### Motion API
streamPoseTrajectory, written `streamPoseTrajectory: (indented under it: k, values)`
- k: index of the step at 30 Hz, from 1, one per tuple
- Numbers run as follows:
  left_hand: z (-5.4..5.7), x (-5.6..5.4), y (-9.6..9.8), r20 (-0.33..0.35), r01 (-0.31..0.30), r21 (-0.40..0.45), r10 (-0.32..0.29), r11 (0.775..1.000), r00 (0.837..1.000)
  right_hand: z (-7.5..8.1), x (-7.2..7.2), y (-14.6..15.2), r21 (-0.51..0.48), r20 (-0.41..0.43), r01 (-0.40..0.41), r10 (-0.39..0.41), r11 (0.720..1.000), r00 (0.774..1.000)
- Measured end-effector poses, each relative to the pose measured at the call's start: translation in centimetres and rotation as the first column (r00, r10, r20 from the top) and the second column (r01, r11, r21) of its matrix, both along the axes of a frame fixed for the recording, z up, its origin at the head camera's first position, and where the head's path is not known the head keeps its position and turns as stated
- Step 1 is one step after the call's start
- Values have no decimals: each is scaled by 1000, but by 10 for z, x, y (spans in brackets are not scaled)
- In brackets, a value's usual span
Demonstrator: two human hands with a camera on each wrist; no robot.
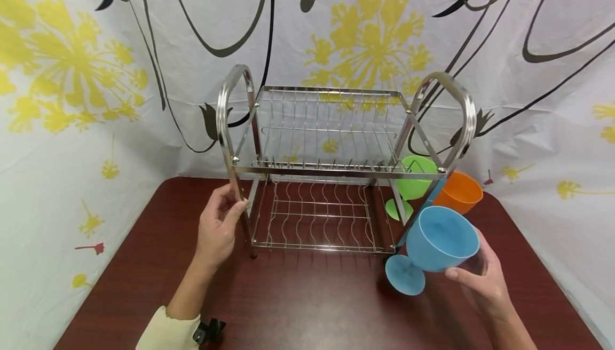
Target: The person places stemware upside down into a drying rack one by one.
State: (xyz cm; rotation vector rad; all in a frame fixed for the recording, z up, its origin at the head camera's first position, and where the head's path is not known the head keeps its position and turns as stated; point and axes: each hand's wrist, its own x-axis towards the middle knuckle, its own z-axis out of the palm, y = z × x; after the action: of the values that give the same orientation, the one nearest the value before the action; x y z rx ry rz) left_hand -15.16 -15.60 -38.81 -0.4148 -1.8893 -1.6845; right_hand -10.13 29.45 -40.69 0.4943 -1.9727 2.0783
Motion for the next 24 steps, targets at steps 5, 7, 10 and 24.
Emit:
streamPoseTrajectory:
  k: [5,7,10,24]
  values:
    - [-1,1,-1,4,-5,10,5,1000,1000,5,1,-6,44,-7,-11,11,999,1000]
    - [-2,1,-2,2,-2,9,2,1000,1000,8,2,-9,68,-6,-4,4,998,1000]
    - [-2,0,-2,4,-1,2,1,1000,1000,10,3,-13,100,-16,-14,15,995,1000]
    - [-1,-1,-1,10,-1,-10,1,1000,1000,22,6,-41,71,4,-27,27,997,1000]
